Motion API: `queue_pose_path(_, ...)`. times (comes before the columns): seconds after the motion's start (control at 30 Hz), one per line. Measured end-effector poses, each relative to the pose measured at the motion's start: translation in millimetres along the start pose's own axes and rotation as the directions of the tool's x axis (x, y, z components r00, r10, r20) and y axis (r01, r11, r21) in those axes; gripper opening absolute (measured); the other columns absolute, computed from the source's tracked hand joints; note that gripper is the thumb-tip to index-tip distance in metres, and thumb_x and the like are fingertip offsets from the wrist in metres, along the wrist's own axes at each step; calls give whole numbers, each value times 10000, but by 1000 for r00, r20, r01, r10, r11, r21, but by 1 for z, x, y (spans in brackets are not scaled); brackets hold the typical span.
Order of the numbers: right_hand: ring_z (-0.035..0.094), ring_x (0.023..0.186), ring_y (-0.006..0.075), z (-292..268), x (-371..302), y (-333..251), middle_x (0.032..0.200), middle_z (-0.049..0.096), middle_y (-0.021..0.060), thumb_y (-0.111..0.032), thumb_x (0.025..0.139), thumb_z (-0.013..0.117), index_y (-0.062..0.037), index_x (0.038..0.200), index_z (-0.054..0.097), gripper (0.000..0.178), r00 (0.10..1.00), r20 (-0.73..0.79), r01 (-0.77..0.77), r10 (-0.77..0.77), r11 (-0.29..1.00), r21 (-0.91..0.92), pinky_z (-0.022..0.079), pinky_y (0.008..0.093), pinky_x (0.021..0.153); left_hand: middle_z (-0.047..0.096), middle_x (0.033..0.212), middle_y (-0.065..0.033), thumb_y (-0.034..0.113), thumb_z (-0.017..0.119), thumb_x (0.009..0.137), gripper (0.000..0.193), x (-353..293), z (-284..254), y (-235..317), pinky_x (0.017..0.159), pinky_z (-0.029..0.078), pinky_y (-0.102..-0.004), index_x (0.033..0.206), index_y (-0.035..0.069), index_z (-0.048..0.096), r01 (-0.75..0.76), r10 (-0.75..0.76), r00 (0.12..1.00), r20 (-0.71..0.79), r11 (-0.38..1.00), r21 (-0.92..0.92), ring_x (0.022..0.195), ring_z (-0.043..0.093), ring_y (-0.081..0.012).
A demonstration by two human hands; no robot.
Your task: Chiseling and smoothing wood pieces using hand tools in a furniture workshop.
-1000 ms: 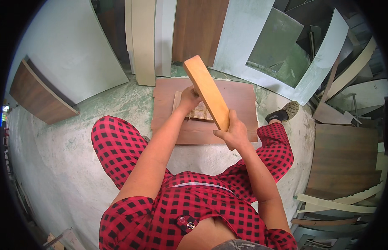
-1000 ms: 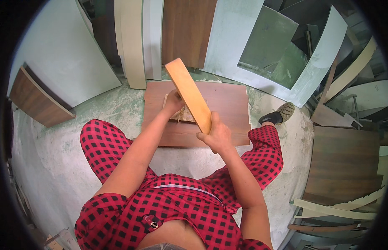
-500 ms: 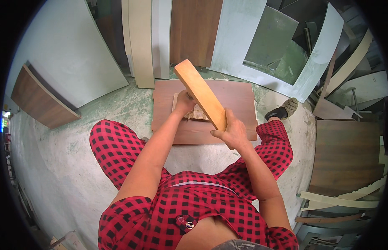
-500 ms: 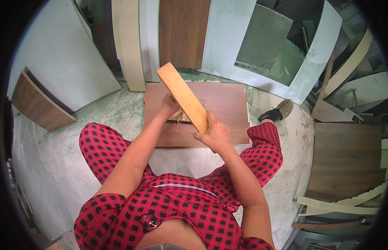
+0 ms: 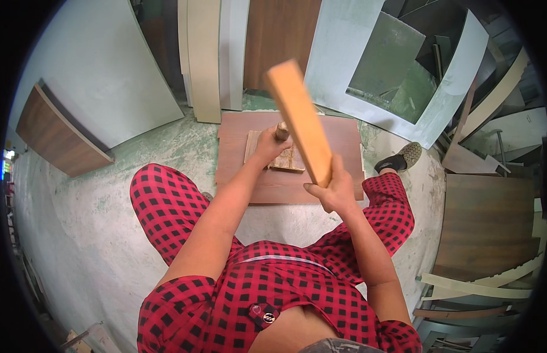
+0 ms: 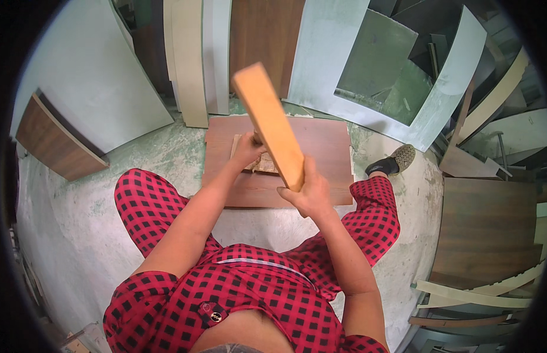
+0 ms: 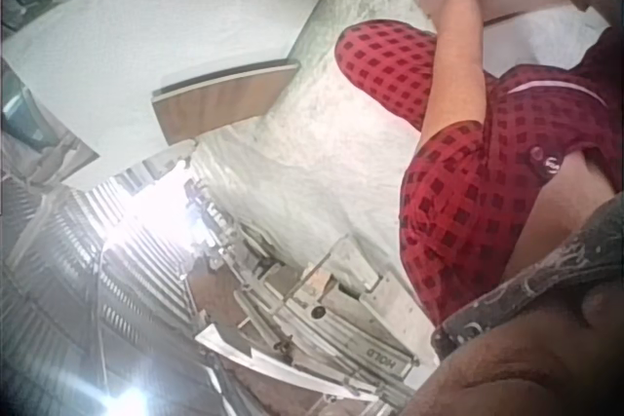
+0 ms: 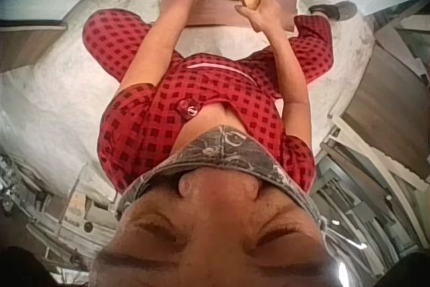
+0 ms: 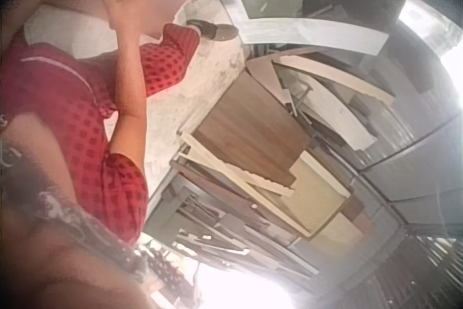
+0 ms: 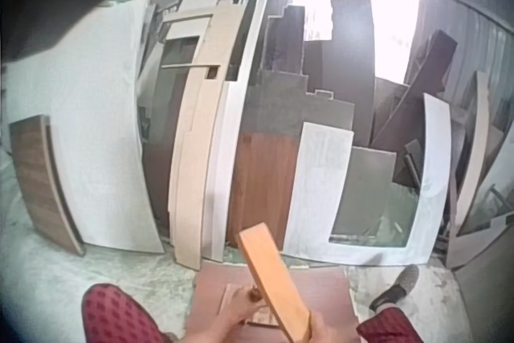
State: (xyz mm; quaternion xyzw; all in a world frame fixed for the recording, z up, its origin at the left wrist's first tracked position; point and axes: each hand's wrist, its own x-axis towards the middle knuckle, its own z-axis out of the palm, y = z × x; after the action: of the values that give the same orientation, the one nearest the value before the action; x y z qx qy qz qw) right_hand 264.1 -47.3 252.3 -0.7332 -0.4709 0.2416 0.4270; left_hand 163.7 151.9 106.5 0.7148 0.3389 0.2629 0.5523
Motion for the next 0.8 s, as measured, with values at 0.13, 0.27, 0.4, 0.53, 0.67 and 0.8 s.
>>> queue_pose_path(0.13, 625, 847, 372, 3, 4, 4, 958, 619, 217, -343, 589, 740, -51, 1278, 394, 825, 962, 164, -155, 217, 933, -326, 480, 435, 748, 687, 874, -69, 112, 771, 692, 315, 0, 1, -5, 736, 509, -317, 965, 41, 631, -53, 53, 999, -3, 999, 10, 821, 658, -176)
queue_pose_path(0.27, 623, 857, 359, 1, -2, 4, 957, 618, 218, -335, 587, 747, -30, 1282, 397, 836, 996, 57, -60, 69, 987, -147, 480, 417, 766, 685, 860, -59, 71, 767, 674, 304, 0, 10, -3, 719, 509, -309, 945, 35, 634, -150, 146, 987, -60, 986, -76, 794, 647, -148)
queue_pose_path(0.4, 622, 882, 341, -2, 0, -4, 976, 615, 212, -302, 592, 759, -2, 1283, 387, 840, 1000, -2, 28, -28, 998, -60, 482, 403, 783, 674, 831, -65, 42, 760, 658, 300, 6, 7, -16, 716, 508, -316, 928, 32, 630, -5, 2, 1000, -27, 992, -125, 765, 635, -151)
queue_pose_path(0.53, 613, 933, 303, -4, 1, -6, 1034, 599, 207, -256, 612, 766, 19, 1287, 378, 826, 1000, -6, 18, -18, 1000, -6, 476, 385, 820, 662, 809, -69, 73, 780, 632, 330, 12, 4, -30, 714, 506, -316, 921, 33, 624, -32, 32, 999, -2, 993, -113, 750, 626, -166)
queue_pose_path(0.67, 578, 990, 261, -5, 2, -7, 1085, 574, 193, -239, 631, 762, 25, 1294, 373, 812, 999, -14, -37, 38, 994, 99, 453, 365, 868, 666, 817, -75, 112, 798, 617, 357, 8, 6, -16, 717, 505, -317, 919, 37, 622, -41, 42, 999, -19, 999, 35, 760, 627, -172)
queue_pose_path(0.8, 543, 1032, 238, -5, 5, 0, 1114, 553, 162, -249, 643, 766, 28, 1292, 376, 806, 999, 3, -50, 51, 980, 192, 428, 349, 900, 668, 820, -80, 109, 796, 619, 353, 5, 3, -8, 723, 505, -322, 915, 34, 619, -64, 72, 996, -55, 989, 133, 766, 629, -177)
